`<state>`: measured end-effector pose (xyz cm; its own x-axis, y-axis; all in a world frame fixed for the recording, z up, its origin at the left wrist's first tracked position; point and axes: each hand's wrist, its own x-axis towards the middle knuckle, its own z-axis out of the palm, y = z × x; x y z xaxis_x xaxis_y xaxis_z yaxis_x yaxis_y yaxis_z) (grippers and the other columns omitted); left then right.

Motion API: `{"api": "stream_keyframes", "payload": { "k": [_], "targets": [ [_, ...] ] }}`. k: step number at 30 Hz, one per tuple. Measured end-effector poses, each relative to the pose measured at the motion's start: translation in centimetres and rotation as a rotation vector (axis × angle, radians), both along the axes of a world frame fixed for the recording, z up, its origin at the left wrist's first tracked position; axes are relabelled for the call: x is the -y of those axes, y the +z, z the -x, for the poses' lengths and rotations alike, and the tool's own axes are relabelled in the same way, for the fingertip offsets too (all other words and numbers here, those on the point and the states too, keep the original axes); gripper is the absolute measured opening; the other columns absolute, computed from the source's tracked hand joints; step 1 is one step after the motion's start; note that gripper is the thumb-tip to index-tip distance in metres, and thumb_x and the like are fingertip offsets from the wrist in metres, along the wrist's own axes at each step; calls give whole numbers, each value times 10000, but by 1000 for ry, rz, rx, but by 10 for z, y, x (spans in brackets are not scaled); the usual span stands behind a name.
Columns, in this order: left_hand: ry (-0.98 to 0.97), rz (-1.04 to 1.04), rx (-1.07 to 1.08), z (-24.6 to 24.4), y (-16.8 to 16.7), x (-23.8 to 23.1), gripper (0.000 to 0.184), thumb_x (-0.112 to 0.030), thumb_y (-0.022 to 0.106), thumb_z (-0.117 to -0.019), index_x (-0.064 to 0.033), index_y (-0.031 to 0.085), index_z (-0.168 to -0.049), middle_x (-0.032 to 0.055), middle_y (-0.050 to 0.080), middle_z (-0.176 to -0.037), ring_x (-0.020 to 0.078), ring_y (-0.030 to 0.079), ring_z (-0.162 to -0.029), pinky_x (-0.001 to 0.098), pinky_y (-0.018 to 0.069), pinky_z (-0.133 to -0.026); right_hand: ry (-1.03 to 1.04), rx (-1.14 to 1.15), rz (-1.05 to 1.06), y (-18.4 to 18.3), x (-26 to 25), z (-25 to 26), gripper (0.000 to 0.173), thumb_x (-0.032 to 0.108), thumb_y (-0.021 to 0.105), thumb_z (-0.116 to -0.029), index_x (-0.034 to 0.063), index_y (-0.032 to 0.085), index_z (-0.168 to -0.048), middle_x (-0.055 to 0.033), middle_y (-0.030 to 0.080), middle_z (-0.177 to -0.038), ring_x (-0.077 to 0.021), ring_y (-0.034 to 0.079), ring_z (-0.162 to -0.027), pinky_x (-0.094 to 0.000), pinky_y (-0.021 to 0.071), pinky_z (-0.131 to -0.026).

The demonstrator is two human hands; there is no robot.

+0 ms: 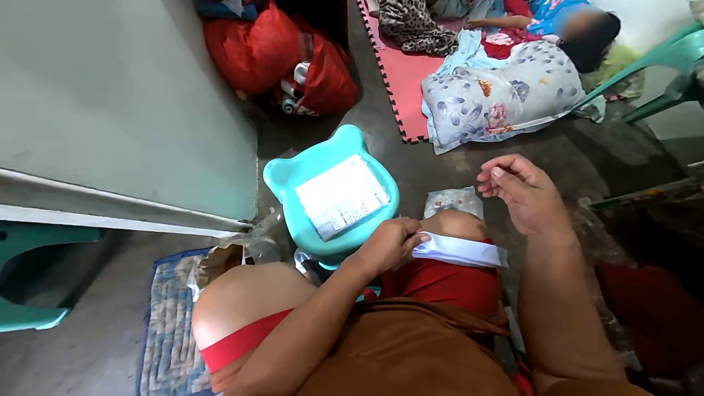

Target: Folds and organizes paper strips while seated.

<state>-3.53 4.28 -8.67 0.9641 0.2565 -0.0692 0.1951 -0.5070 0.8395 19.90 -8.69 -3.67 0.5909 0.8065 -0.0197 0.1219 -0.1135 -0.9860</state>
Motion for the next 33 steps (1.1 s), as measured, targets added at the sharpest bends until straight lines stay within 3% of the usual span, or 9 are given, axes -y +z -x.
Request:
{"api": "stream_keyframes", "payload": {
  "k": [5,9,12,18,21,23,25,28,33],
  "targets": [
    [-23,-151,102,4,6,-2,327,-257,520,-1069,-38,752,-1144,137,729,-1129,278,678,-1088,474,506,-983,60,97,41,2,7,17,192,117,515,-1014,50,621,-1160,-25,656,-985,-96,655,-840,-286,578,-781],
    [46,-113,244,4,10,-1,184,-157,620,-1007,-64,763,-1075,74,741,-1028,198,689,-1000,413,531,-949,117,169,68,0,10,29,208,153,545,-1001,50,637,-1157,-39,656,-995,-116,655,-867,-327,579,-804],
    [75,-61,208,1,22,0,197,-182,656,-996,-53,727,-1127,48,741,-981,159,688,-936,394,534,-935,157,180,62,-3,12,36,204,174,556,-993,62,647,-1138,-31,659,-968,-114,649,-845,-322,575,-777],
    [86,-54,120,-3,39,2,194,-192,606,-1031,-39,666,-1133,34,724,-864,126,694,-820,383,551,-879,397,185,110,-10,13,46,295,212,622,-955,39,643,-1192,-34,683,-990,-74,648,-850,-269,557,-760],
    [46,-119,135,-5,40,3,188,-199,591,-1038,-36,684,-1039,24,717,-853,121,680,-838,395,499,-941,520,176,160,-13,12,51,321,216,651,-946,35,633,-1211,-31,684,-995,-53,651,-868,-236,553,-790],
    [13,-166,202,-6,36,3,184,-194,589,-1036,-55,706,-1005,25,707,-890,146,660,-900,422,462,-976,524,195,190,-14,12,52,280,202,662,-939,39,640,-1166,-20,667,-929,-55,630,-815,-236,536,-756],
    [10,-146,268,-7,34,3,164,-176,606,-1024,-59,719,-1000,32,711,-929,154,662,-934,406,491,-941,504,205,177,-14,14,53,227,188,664,-937,43,646,-1112,1,642,-876,-36,601,-776,-220,514,-728],
    [22,-10,255,-7,38,5,158,-168,645,-1005,-37,694,-1078,52,716,-983,117,675,-931,318,549,-900,449,190,108,-11,17,54,123,148,658,-938,44,652,-1004,17,654,-880,-1,610,-797,-188,519,-743],
    [21,95,189,-6,40,6,233,-157,668,-990,-9,639,-1167,66,707,-978,103,681,-908,298,561,-885,427,146,-3,-11,23,52,66,139,649,-933,74,645,-933,33,651,-894,6,593,-785,-166,500,-710]
  ]
}}
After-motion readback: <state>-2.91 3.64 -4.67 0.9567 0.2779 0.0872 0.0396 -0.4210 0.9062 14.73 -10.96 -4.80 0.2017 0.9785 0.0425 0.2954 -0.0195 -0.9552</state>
